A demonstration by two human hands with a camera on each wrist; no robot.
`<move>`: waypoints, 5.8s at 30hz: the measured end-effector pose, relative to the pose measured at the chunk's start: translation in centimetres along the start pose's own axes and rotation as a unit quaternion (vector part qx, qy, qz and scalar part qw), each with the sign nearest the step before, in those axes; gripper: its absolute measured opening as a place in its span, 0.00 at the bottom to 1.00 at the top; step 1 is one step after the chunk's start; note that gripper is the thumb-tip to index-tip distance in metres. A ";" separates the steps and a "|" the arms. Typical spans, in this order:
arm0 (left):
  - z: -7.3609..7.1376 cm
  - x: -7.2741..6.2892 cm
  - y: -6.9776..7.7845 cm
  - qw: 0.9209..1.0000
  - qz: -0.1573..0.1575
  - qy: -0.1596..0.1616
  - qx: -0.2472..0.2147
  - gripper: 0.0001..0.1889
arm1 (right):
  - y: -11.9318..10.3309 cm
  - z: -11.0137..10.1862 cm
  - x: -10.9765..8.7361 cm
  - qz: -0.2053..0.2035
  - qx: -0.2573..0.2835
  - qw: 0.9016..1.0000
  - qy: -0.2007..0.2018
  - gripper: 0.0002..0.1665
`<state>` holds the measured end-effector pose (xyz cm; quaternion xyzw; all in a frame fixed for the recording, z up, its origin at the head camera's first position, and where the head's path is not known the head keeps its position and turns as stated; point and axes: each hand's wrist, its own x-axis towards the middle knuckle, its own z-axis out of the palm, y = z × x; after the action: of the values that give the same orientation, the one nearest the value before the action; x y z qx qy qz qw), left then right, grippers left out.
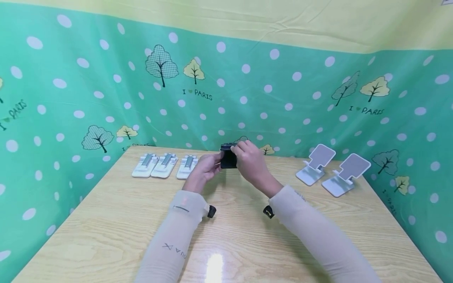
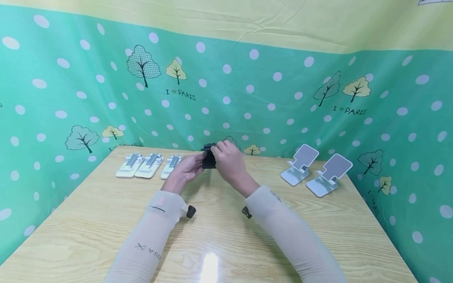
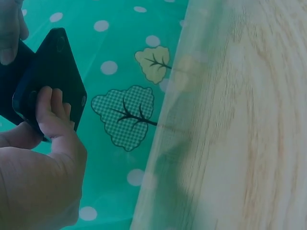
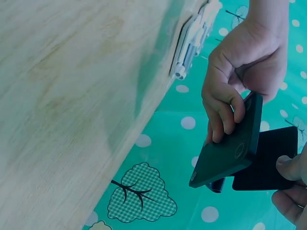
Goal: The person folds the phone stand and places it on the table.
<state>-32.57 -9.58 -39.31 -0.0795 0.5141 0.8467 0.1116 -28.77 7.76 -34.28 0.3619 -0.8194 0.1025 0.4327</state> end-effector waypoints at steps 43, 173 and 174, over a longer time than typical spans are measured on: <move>-0.7 0.4 0.6 0.997 -0.031 0.016 -0.072 0.09 | -1.7 -0.2 -1.8 0.042 0.001 0.990 -0.134 0.19; -7.0 1.0 4.0 0.850 -0.036 0.159 0.501 0.24 | 17.9 -9.8 -14.3 0.621 0.097 0.766 -0.134 0.39; -7.0 0.9 4.1 0.837 -0.030 0.159 0.522 0.23 | 17.9 -9.8 -14.3 0.622 0.098 0.765 -0.132 0.39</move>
<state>-34.44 -17.48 -39.28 -0.1584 0.8880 0.4244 0.0790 -29.58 32.51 -36.97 -0.1769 -0.8996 0.3797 0.1236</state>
